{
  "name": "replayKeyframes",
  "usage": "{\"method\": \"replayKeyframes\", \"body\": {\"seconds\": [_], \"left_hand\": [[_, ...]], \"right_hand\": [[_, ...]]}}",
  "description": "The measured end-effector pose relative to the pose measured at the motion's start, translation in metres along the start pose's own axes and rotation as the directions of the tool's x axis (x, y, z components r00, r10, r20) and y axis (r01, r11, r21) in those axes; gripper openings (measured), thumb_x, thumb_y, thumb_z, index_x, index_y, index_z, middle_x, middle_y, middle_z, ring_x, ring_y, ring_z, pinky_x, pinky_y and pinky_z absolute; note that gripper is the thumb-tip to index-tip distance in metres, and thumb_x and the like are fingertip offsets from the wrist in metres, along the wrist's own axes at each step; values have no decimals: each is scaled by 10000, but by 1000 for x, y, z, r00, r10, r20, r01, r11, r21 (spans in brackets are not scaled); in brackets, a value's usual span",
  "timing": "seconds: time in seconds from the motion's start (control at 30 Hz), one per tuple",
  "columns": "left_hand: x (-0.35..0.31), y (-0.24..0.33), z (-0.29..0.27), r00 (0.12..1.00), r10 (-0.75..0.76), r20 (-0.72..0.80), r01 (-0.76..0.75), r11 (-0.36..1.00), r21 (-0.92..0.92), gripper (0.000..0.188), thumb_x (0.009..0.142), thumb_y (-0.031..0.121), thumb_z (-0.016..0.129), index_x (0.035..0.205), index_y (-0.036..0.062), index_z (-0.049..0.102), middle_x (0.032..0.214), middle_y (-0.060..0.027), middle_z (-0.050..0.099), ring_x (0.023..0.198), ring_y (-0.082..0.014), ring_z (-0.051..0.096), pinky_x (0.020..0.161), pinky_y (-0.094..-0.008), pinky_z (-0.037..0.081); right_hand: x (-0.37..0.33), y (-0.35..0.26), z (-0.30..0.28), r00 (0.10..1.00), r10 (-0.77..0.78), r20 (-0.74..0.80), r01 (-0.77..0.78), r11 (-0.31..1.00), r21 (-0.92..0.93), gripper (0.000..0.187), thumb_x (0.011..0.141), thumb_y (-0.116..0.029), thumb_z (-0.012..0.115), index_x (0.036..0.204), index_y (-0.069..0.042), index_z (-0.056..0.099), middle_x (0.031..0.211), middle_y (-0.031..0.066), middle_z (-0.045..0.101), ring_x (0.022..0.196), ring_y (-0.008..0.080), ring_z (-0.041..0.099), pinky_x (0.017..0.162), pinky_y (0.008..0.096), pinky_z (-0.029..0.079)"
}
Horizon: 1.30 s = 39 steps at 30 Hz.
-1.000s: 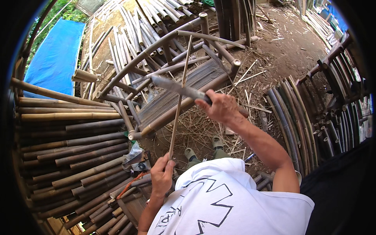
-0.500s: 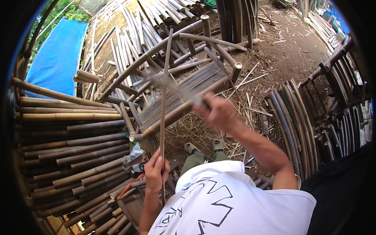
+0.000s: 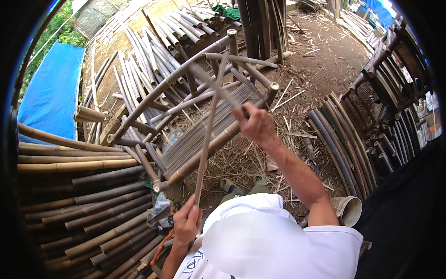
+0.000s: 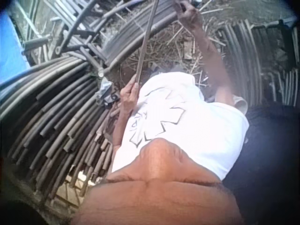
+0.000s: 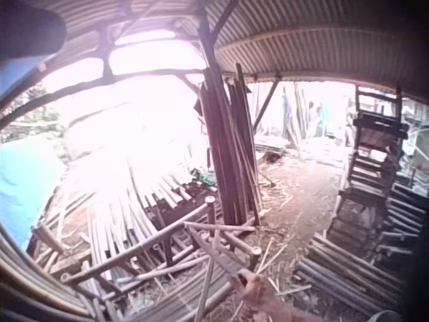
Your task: The person constructs a piece of furniture from bamboo, using a large blade to shave and thin strips of bamboo before weaving them into a frame.
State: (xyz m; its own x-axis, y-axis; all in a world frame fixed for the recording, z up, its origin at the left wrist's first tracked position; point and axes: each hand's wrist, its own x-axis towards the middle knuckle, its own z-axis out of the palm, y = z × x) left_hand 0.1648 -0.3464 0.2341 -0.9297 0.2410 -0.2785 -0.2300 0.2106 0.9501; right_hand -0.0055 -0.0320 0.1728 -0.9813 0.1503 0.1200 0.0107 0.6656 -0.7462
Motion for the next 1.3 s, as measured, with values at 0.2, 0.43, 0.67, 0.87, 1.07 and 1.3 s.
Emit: {"method": "replayKeyframes", "body": {"seconds": [0.2, 0.43, 0.67, 0.87, 1.07, 1.3], "left_hand": [[-42, -34, -81, 988, 95, 121, -105, 992, 77, 401, 903, -33, 538, 1301, -62, 571, 637, -13, 562, 535, -56, 503, 492, -222, 407], [69, -12, -98, 957, 124, 263, -192, 949, 249, 319, 923, 30, 568, 1234, -18, 616, 857, -180, 687, 703, -235, 688, 659, -313, 536], [256, -53, -81, 975, 30, 221, -147, 831, 536, 384, 990, 419, 474, 1116, 83, 611, 1010, -137, 654, 1014, -337, 600, 859, -442, 466], [427, -124, -65, 985, 163, -46, -109, 817, 566, 594, 955, 578, 462, 702, 54, 581, 751, -147, 592, 805, -340, 571, 741, -440, 398], [518, -177, -91, 984, 132, -117, -54, 857, 512, 641, 956, 595, 441, 640, 47, 547, 705, -138, 563, 766, -347, 556, 750, -450, 415], [545, -200, -106, 991, 75, -108, -6, 846, 534, 652, 962, 589, 436, 619, 45, 543, 669, -150, 571, 721, -361, 574, 705, -454, 439]], "right_hand": [[56, 29, -41, 955, 281, -91, -264, 950, 167, 688, 918, -711, 437, 930, -44, 604, 603, 1, 514, 497, 67, 490, 438, 233, 400], [73, -6, -33, 941, 336, -47, -50, 273, 961, 570, 937, -520, 599, 1206, -19, 552, 863, 77, 658, 527, 86, 535, 493, 255, 482], [151, 105, -63, 697, 609, -378, -74, 586, 807, 200, 922, -250, 699, 941, -54, 668, 765, -8, 592, 615, 102, 516, 561, 249, 441], [234, 93, -39, 746, 506, -432, -133, 749, 649, 230, 915, -240, 720, 922, -22, 648, 729, 37, 590, 609, 116, 519, 554, 243, 427], [292, 71, 26, 852, 413, -321, -209, 831, 516, 245, 950, -258, 675, 926, -22, 616, 730, 27, 574, 639, 108, 515, 581, 244, 422], [333, 89, 67, 850, 449, -275, -222, 779, 587, 230, 959, -243, 662, 956, -18, 614, 751, 26, 566, 636, 103, 507, 575, 242, 423]]}}
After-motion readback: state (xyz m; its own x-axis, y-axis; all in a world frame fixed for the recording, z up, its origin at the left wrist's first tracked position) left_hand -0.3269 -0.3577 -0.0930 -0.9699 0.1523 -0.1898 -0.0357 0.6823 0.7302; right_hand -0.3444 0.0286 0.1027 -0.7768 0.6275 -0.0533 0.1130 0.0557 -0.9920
